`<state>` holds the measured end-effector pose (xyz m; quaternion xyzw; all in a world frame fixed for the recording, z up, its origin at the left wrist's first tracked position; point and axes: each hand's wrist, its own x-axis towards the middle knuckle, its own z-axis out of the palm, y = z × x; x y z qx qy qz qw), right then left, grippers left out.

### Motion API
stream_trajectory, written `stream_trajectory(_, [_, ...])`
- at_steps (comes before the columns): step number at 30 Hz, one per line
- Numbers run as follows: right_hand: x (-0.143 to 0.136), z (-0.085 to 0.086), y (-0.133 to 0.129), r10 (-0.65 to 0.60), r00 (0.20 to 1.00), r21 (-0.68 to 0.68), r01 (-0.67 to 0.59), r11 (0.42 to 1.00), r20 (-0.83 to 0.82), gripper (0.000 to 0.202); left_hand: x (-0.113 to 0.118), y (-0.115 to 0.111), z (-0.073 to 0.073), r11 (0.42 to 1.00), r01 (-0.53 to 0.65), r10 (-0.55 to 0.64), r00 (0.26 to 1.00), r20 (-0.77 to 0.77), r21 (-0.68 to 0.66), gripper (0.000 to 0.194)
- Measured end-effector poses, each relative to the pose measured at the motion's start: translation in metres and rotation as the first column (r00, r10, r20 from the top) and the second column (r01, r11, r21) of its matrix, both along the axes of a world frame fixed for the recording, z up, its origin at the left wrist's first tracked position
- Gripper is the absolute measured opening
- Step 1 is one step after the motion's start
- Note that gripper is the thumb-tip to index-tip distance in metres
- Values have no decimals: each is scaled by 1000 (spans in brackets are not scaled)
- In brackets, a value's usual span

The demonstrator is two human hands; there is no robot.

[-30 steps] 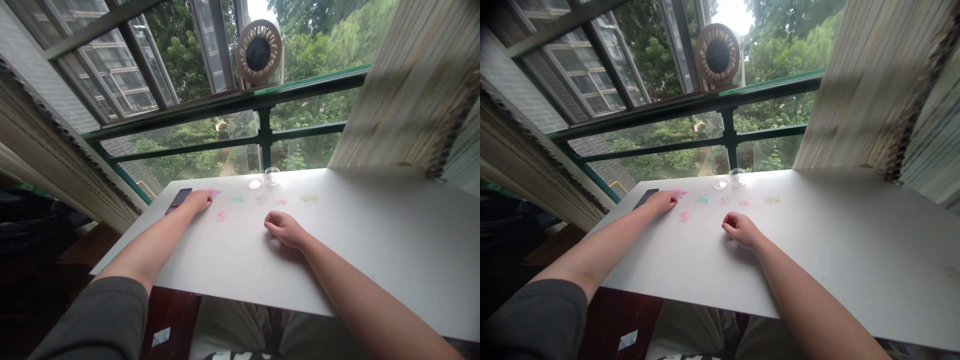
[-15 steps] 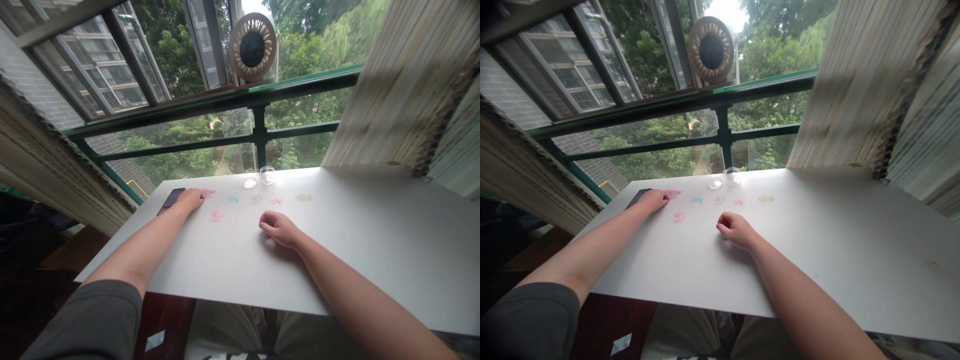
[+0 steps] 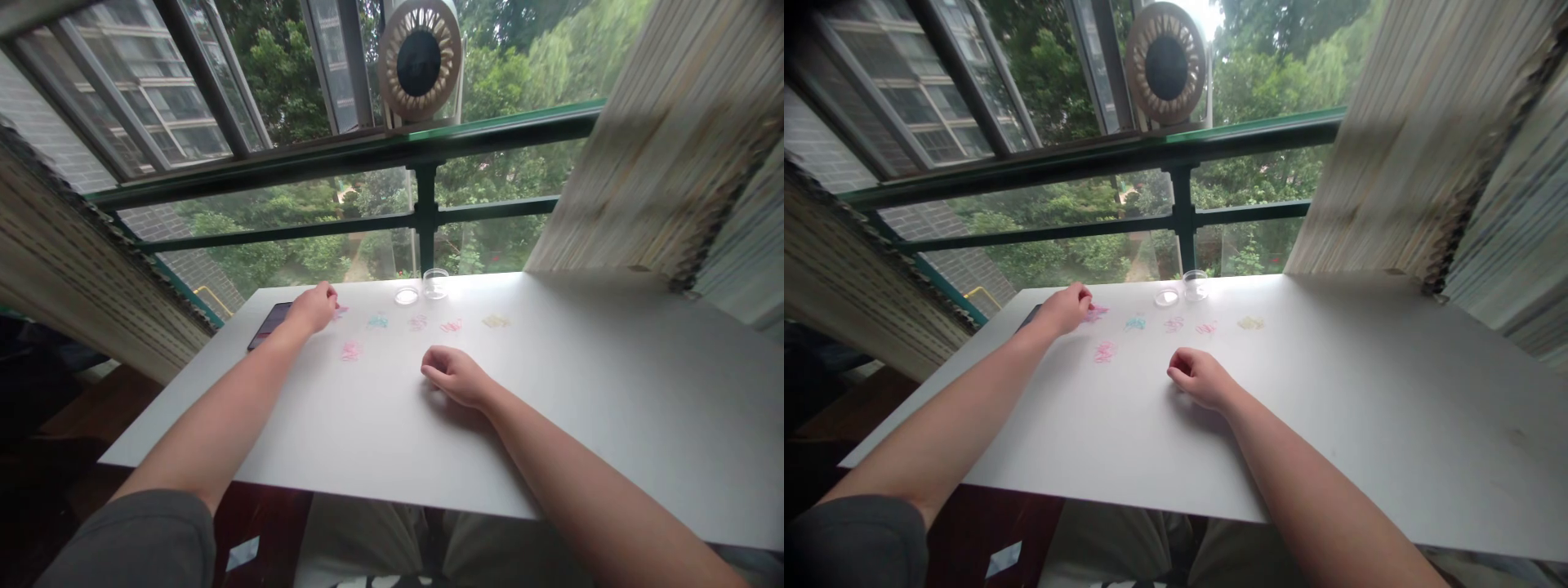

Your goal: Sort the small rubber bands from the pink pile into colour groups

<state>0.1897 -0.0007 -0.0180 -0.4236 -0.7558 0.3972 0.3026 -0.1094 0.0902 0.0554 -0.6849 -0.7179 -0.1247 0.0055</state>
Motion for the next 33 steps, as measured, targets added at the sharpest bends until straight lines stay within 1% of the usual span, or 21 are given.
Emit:
stream_trajectory(1, [0, 0, 0, -2, 1000, 2, 2, 1000, 2, 10, 8, -2, 0, 998, 27, -35, 987, 156, 51, 23])
stream_trajectory(2, [0, 0, 0, -5, 1000, 6, 5, 1000, 2, 10, 19, -6, -1, 992, 64, -98, 930, 354, 106, 23])
stream_trajectory(3, [0, 0, 0, -7, 1000, 8, 7, 1000, -1, 10, 31, -11, -4, 986, 82, -147, 840, 522, 146, 23])
stream_trajectory(4, [0, -1, 0, -11, 1000, 7, 11, 1000, -12, 10, 45, -16, -8, 979, 109, -194, 740, 644, 170, 23])
stream_trajectory(5, [-1, -2, 0, -16, 999, 3, 16, 1000, -31, 10, 60, -22, -14, 970, 165, -245, 645, 724, 180, 21])
stream_trajectory(6, [-1, -3, 0, -23, 998, -4, 23, 1000, -60, 9, 75, -30, -21, 952, 231, -298, 563, 771, 199, 20])
stream_trajectory(7, [-1, -4, 1, -33, 995, -12, 32, 999, -95, 9, 90, -37, -28, 929, 291, -352, 504, 789, 229, 19])
stream_trajectory(8, [0, -5, 1, -45, 990, -21, 43, 999, -131, 10, 103, -44, -35, 904, 338, -402, 469, 786, 261, 19])
stream_trajectory(9, [0, -6, 2, -59, 985, -27, 55, 998, -164, 12, 114, -52, -42, 882, 380, -441, 453, 775, 279, 19])
stream_trajectory(11, [0, -7, 2, -89, 973, -33, 84, 996, -212, 18, 130, -65, -54, 866, 403, -468, 450, 761, 295, 17])
stream_trajectory(14, [0, -7, 2, -106, 964, -64, 94, 994, -243, 22, 138, -78, -63, 843, 453, -499, 455, 738, 290, 13])
stream_trajectory(17, [-2, -3, -1, -93, 966, -97, 71, 993, -241, 22, 136, -85, -66, 825, 502, -504, 444, 741, 260, 10])
stream_trajectory(19, [-3, 0, -4, -87, 970, -87, 69, 994, -226, 20, 133, -87, -66, 819, 520, -500, 441, 745, 242, 10])
stream_trajectory(26, [-1, 5, -4, -112, 975, -55, 103, 993, -191, 16, 129, -84, -70, 818, 537, -474, 424, 772, 207, 12])
stream_trajectory(33, [4, 5, -3, -132, 979, -5, 133, 991, -157, 12, 130, -86, -68, 815, 546, -459, 404, 792, 194, 11])
